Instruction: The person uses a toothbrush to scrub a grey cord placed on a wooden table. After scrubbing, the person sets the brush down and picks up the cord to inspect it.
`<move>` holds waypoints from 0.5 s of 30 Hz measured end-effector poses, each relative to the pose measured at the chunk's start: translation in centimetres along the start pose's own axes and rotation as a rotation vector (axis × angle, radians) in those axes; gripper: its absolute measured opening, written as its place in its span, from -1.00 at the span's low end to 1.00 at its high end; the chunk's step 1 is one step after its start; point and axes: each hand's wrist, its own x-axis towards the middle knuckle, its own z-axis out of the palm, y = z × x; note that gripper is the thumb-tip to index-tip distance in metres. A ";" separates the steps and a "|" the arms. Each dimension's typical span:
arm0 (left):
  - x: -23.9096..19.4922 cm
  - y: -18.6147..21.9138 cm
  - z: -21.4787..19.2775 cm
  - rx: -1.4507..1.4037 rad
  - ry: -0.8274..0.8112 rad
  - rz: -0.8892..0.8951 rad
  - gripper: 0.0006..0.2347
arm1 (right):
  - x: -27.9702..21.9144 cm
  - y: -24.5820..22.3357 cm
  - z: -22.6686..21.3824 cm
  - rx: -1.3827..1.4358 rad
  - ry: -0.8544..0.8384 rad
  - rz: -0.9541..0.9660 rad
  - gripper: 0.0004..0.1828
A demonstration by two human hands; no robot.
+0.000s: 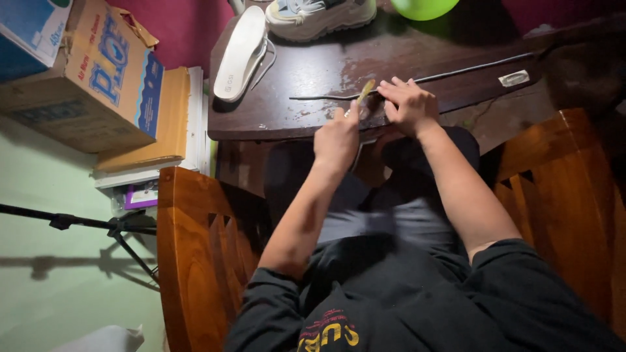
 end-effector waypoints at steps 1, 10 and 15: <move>0.0 -0.2 -0.2 -0.002 0.002 0.002 -0.60 | 0.1 -0.2 -0.2 -0.003 0.001 0.000 -0.55; -0.6 -1.8 -3.5 -0.046 -0.209 -0.116 -0.57 | 0.2 -0.5 -0.5 -0.002 -0.039 0.047 -0.51; 0.8 0.6 -0.9 -0.122 -0.211 -0.107 -0.59 | 0.2 -0.3 -0.2 -0.010 -0.040 0.060 -0.51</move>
